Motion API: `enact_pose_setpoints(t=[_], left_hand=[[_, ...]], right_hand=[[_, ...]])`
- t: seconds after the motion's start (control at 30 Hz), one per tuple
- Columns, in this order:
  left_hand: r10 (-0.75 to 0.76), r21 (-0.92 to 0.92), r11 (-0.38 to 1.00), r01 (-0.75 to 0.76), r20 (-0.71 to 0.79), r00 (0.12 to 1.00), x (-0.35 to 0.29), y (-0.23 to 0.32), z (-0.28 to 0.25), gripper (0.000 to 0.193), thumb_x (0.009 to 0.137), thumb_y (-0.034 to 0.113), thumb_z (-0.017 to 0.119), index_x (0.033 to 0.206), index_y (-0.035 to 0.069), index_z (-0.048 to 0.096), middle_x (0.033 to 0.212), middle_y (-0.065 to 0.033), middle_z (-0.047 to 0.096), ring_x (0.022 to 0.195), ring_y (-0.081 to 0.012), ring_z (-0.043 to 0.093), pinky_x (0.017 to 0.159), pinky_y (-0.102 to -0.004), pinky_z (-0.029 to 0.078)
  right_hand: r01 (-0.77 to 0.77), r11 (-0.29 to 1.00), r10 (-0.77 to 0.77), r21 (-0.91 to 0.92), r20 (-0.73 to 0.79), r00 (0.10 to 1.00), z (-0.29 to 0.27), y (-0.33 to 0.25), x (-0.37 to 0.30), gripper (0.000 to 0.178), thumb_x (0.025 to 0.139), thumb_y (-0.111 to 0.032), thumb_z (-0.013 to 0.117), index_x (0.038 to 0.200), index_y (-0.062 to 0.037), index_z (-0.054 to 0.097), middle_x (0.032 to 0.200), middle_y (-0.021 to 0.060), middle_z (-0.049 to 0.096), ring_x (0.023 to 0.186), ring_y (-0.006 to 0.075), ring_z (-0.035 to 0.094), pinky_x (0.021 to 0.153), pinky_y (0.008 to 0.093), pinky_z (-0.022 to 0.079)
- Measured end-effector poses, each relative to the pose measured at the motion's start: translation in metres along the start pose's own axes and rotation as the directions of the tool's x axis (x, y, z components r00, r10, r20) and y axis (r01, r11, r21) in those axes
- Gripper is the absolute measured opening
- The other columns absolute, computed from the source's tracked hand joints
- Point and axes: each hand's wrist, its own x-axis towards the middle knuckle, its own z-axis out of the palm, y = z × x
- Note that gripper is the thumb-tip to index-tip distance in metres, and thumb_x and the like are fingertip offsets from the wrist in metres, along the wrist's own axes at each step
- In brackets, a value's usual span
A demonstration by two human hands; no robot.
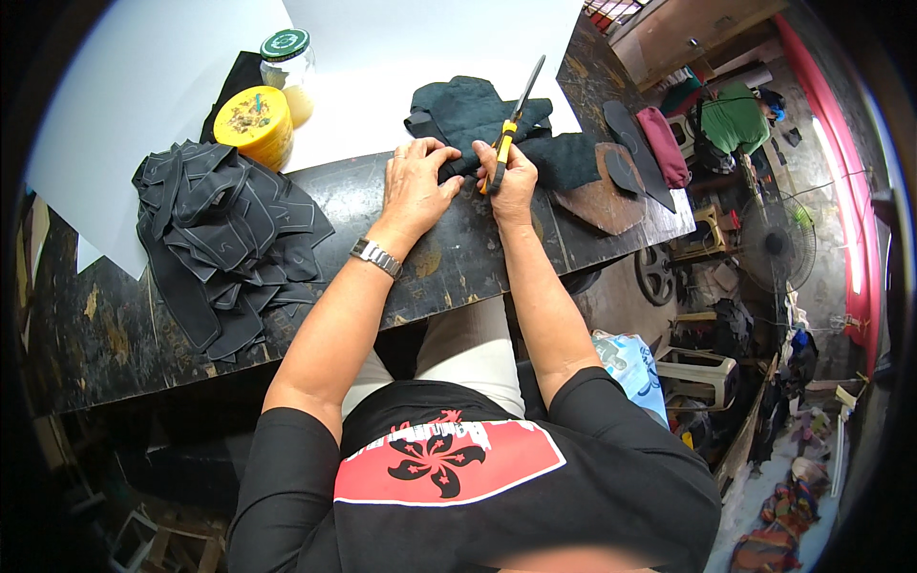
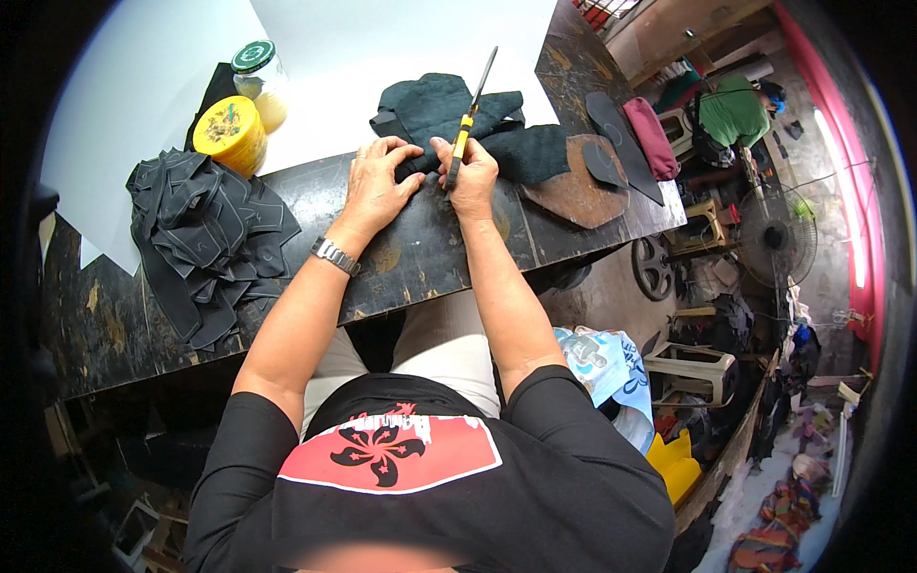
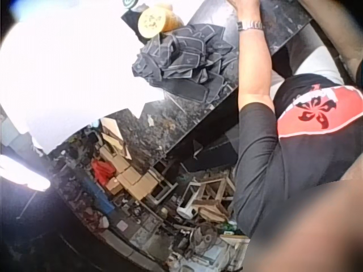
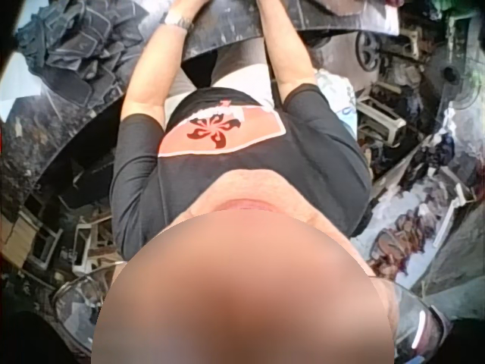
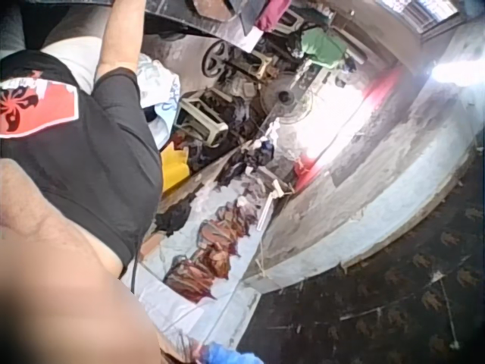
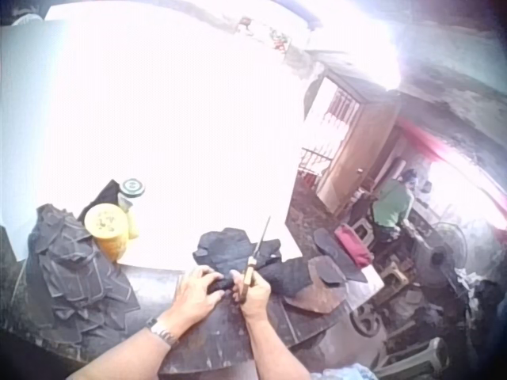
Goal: The person uses shears to cut a black fabric piece along a marked outline. They rotate the fabric as needed to follow the shape and place the finished cut piece onto a growing stack on the table.
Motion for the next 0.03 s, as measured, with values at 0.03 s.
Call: enact_pose_setpoints(t=[0.03], left_hand=[[0.001,0.008,1.0,-0.001,0.009,1.0,-0.0004,-0.0002,0.0001,0.036,0.074,0.022,0.075,0.108,0.012,0.068,0.113,-0.0051,0.057,0.114,-0.0253,0.047,0.097,-0.0403,0.037]], right_hand=[[0.005,1.0,-0.005,0.003,0.003,1.0,-0.0008,0.0006,0.0001,0.028,0.081,-0.029,0.077,0.078,-0.0048,0.063,0.058,-0.0021,0.054,0.045,0.0031,0.048,0.043,0.0176,0.039]])
